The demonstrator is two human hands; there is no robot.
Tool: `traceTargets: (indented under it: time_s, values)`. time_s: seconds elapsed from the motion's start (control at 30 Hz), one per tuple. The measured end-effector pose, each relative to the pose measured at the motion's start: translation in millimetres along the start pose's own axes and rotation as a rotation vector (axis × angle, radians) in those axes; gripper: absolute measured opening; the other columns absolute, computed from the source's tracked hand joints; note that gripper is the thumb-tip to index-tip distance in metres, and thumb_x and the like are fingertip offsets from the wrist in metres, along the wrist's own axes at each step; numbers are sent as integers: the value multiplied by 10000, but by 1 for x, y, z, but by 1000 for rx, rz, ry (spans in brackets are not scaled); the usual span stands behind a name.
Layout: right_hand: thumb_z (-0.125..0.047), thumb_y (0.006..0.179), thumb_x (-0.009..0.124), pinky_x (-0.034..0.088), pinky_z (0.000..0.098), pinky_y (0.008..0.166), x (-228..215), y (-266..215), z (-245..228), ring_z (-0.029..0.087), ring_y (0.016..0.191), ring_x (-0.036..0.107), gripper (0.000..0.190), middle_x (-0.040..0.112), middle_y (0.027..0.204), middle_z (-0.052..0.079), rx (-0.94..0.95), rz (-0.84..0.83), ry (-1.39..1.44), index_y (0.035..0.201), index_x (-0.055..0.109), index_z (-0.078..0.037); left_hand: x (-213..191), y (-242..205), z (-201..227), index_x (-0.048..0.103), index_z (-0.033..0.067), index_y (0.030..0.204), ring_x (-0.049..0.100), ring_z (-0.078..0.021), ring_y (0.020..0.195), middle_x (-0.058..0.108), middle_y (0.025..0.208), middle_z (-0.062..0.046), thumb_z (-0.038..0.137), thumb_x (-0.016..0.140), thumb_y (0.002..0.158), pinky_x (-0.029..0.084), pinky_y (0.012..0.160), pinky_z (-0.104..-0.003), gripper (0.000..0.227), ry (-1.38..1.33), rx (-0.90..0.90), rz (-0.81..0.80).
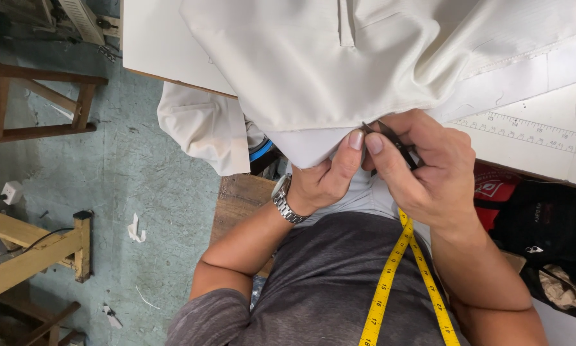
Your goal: Trimming excess threads from a white garment using small snips at a sewing factory workstation
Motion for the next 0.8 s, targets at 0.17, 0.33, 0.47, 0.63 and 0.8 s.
traceTargets:
  time_s: [0.17, 0.33, 0.47, 0.63, 0.8]
  values:
    - [-105, 1283, 750, 582, 288, 706, 1, 2, -1, 139, 719, 734, 159, 824, 862, 66, 1, -5, 20, 1203, 789, 27, 1, -1, -3, 800, 74, 1144, 842, -279, 1052, 827, 1094, -50, 232, 662, 1279, 712, 1066, -411, 250, 2, -3, -11]
    - [-83, 1295, 728, 618, 299, 713, 0, 1, -1, 178, 750, 770, 177, 826, 889, 110, -16, 22, 53, 1208, 761, 68, 1, -5, -6, 838, 60, 1317, 889, -317, 1245, 886, 1302, -90, 232, 696, 1285, 724, 1233, -426, 225, 15, 2, 1]
    - [4, 1301, 638, 576, 301, 640, -5, -3, 6, 202, 667, 720, 149, 797, 900, 194, 23, 134, 186, 1210, 682, 113, 2, -3, -5, 794, 78, 1222, 841, -279, 1121, 824, 1175, -47, 246, 666, 1290, 700, 1133, -419, 222, -14, -4, -17]
    - [-23, 1367, 570, 493, 344, 724, -42, 5, 4, 207, 720, 564, 151, 698, 1121, 285, -94, 213, 228, 1284, 467, 48, -2, 0, -4, 717, 112, 1042, 758, -231, 990, 712, 1009, 13, 296, 639, 1290, 656, 1053, -385, 319, -80, -57, -19]
    - [-52, 1285, 1042, 572, 365, 720, -29, 30, -47, 174, 623, 575, 141, 729, 1549, 274, -428, -95, -350, 1363, 937, 0, 2, -9, -21, 762, 107, 1665, 763, -328, 1688, 779, 1746, -114, 317, 671, 1341, 557, 1594, -454, 397, -149, -132, -29]
Point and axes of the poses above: each hand's wrist, its own y-axis towards the middle knuckle, its own x-axis out of the palm, z = x × y, the point moved 10 cm from there along y, towards the middle knuckle
